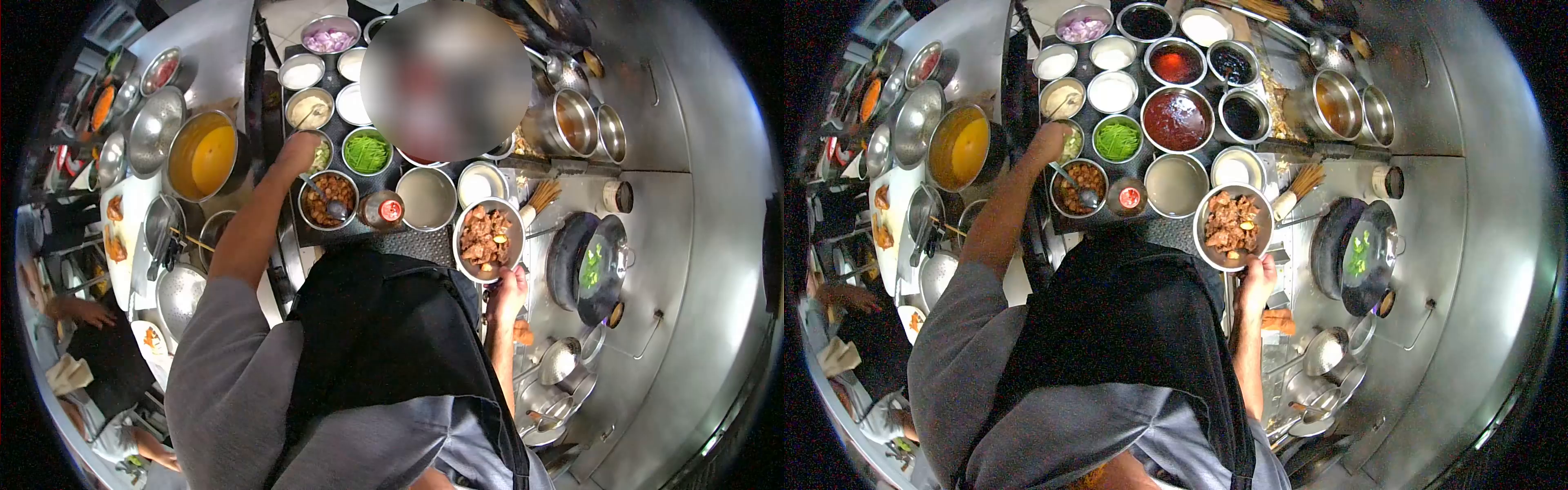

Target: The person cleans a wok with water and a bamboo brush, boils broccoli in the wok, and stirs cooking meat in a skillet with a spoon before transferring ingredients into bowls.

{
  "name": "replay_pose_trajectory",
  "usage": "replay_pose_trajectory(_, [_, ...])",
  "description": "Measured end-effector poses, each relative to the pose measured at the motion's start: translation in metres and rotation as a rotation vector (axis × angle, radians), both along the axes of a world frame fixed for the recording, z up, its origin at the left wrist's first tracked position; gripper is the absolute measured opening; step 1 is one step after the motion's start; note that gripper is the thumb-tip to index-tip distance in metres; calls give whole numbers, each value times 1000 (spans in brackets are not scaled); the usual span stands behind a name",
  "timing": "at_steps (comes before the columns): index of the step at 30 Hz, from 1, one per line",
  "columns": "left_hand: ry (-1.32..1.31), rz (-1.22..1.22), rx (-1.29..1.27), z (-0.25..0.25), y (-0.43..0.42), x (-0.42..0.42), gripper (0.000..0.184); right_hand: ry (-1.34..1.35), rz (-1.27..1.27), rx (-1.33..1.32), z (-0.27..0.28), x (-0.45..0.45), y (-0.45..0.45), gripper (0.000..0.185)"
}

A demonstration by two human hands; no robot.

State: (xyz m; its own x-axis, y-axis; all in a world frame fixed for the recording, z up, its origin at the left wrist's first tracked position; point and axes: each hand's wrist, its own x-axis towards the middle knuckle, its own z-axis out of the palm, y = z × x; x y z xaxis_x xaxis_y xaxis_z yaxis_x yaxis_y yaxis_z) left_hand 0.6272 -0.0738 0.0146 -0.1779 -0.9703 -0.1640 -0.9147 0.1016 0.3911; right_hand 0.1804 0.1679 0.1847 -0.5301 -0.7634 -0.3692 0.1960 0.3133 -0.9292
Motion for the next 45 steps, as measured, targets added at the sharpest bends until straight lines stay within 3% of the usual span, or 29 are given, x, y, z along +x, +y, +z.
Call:
replay_pose_trajectory(3, [92, 93, 15, 11, 2, 1, 21, -14, 14, -15, 1, -4, 2, 4])
replay_pose_trajectory(9, [93, -14, -154, -1, 7, 24, 19, -14, 104, -47, 4, -11, 5, 5])
replay_pose_trajectory(10, [182, 56, -129, 0, 8, 27, 21, -14, 128, -53, 4, -13, 5, 5])
replay_pose_trajectory(14, [673, 432, -47, 64, 42, 15, 30, 59, 266, -93, 15, -13, 9, 8])
replay_pose_trajectory(15, [558, 410, -130, 97, 61, 3, 28, 86, 297, -111, 16, -15, 12, 10])
replay_pose_trajectory(17, [707, 417, -151, 151, 114, -23, 24, 98, 409, -136, 21, -14, 19, 6])
replay_pose_trajectory(19, [666, 404, -108, 211, 186, -59, 22, 165, 540, -158, 11, -15, 28, 5])
replay_pose_trajectory(21, [752, 353, -162, 231, 251, -95, 20, 172, 721, -98, 6, -9, 35, 8])
replay_pose_trajectory(23, [529, 124, -347, 230, 312, -115, 20, 204, 908, -35, -7, 7, 43, 7])
replay_pose_trajectory(25, [519, 156, -93, 232, 361, -138, 23, 246, 1064, -4, -36, 29, 49, 15])
replay_pose_trajectory(27, [513, 176, -175, 206, 406, -151, 28, 397, 1251, -155, -59, 61, 62, 17])
replay_pose_trajectory(29, [349, 288, -120, 200, 450, -154, 30, 233, 1388, 3, -73, 93, 79, 17])
replay_pose_trajectory(31, [282, 431, -101, 206, 489, -152, 30, 240, 1504, 17, -64, 130, 102, 17])
replay_pose_trajectory(33, [314, 547, -207, 218, 523, -150, 27, 112, 1601, 46, -84, 162, 120, 19])
replay_pose_trajectory(37, [373, 690, -331, 234, 576, -147, 22, 172, 1752, -55, -103, 235, 159, 19])
replay_pose_trajectory(41, [498, 721, -340, 232, 598, -166, 18, 478, 1870, -429, -103, 286, 196, 19])
replay_pose_trajectory(42, [535, 707, -341, 228, 599, -171, 18, 184, 1930, -44, -86, 285, 202, 20])
replay_pose_trajectory(43, [574, 691, -342, 223, 597, -174, 18, 116, 1948, -108, -117, 290, 206, 22])
replay_pose_trajectory(45, [572, 591, -383, 217, 588, -175, 18, 279, 2032, -51, -116, 282, 200, 25])
